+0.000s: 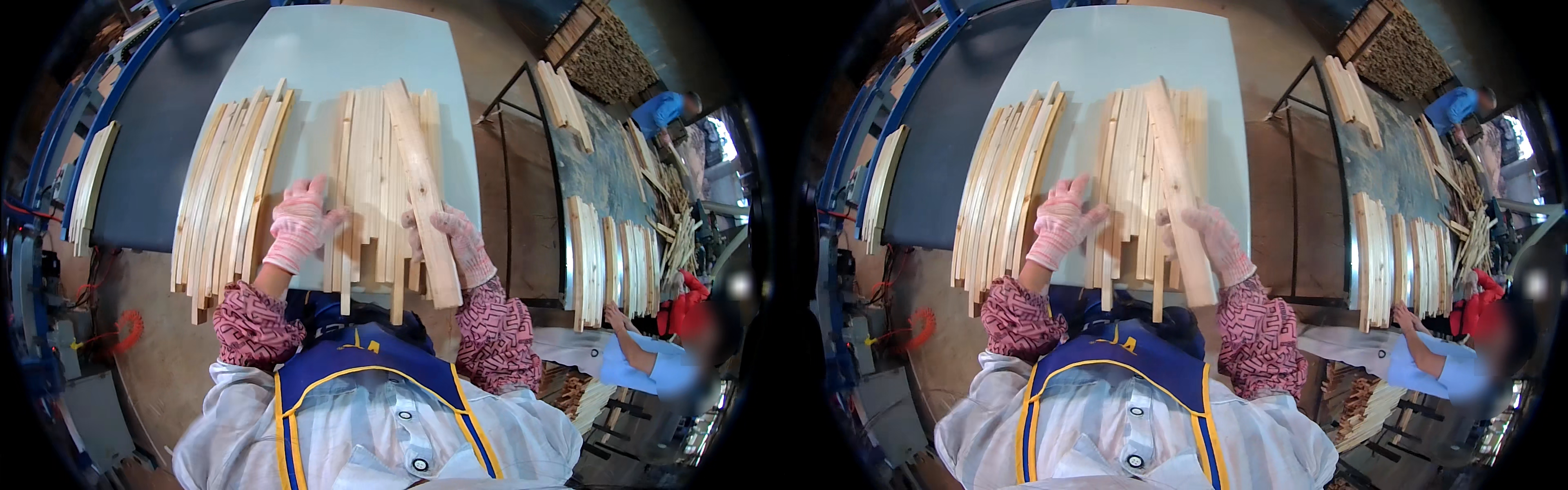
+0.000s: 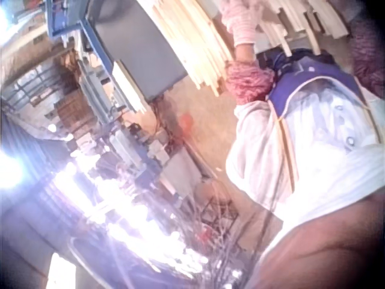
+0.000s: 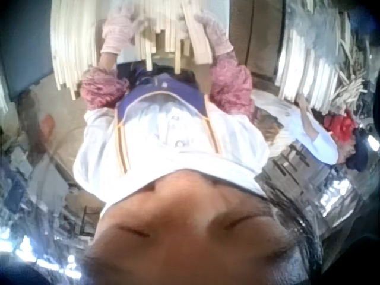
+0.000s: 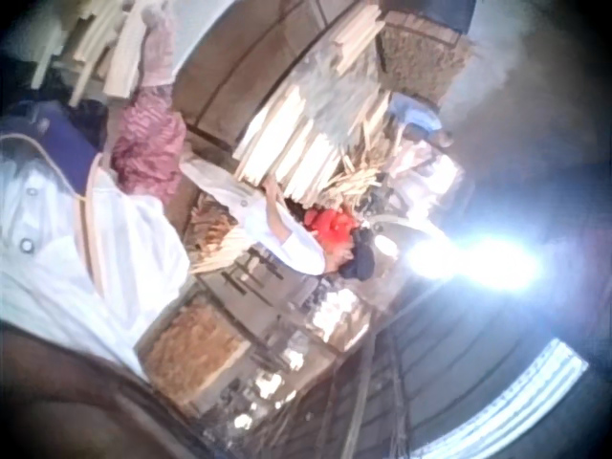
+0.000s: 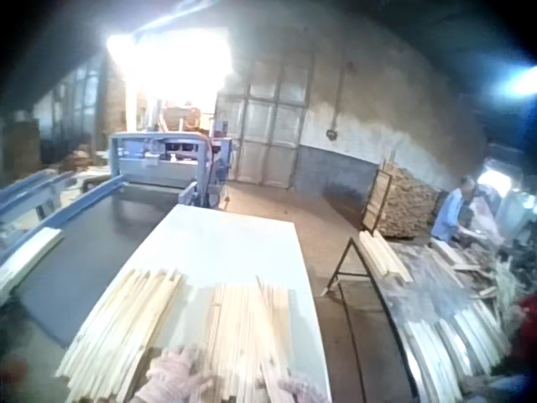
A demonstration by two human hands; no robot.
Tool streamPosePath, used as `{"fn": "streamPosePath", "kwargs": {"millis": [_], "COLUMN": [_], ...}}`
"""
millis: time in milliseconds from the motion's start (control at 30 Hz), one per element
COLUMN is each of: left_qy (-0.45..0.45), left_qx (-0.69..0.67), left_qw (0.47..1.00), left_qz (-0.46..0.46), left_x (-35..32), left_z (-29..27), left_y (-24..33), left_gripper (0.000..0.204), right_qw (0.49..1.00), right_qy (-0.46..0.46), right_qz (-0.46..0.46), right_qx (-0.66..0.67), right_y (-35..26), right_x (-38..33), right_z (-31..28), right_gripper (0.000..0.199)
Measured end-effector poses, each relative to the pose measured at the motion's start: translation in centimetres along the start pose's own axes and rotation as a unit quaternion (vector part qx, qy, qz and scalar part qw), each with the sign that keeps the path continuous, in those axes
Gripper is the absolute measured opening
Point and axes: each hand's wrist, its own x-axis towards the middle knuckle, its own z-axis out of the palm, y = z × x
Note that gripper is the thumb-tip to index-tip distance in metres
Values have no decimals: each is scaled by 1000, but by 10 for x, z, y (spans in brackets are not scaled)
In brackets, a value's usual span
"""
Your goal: The person picks up wooden planks from a conveyor belt and stacks them on a metal table. They repeatedly gather planks, align them, and place them into neat piles while other workers handle planks nearby.
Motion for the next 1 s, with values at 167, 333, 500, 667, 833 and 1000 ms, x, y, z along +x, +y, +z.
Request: {"fn": "streamPosePath", "kwargs": {"millis": [167,333,500,667,833,1000], "left_qy": [300,196,26,112,109,31], "left_qx": [138,61,-129,-50,228,224], "left_qw": [892,927,990,988,965,973], "left_qz": [308,315,-54,-95,-71,-53], "left_x": [-29,-38,-46,15,44,46], "left_z": [-41,-68,-88,-27,7,-1], "left_y": [30,31,34,-55,-75,-82], "left_gripper": [71,44,26,41,74,76], "right_qw": [983,982,975,984,984,984], "right_qy": [-136,-170,-85,64,101,131], "right_qz": [87,78,-135,-89,-93,-77], "right_qx": [-87,-30,154,139,111,96], "right_y": [-8,-22,-3,14,26,23], "right_x": [-6,-6,-7,-15,-19,-22], "right_z": [8,18,-30,-38,-55,-54], "right_gripper": [58,71,73,61,62,60]}}
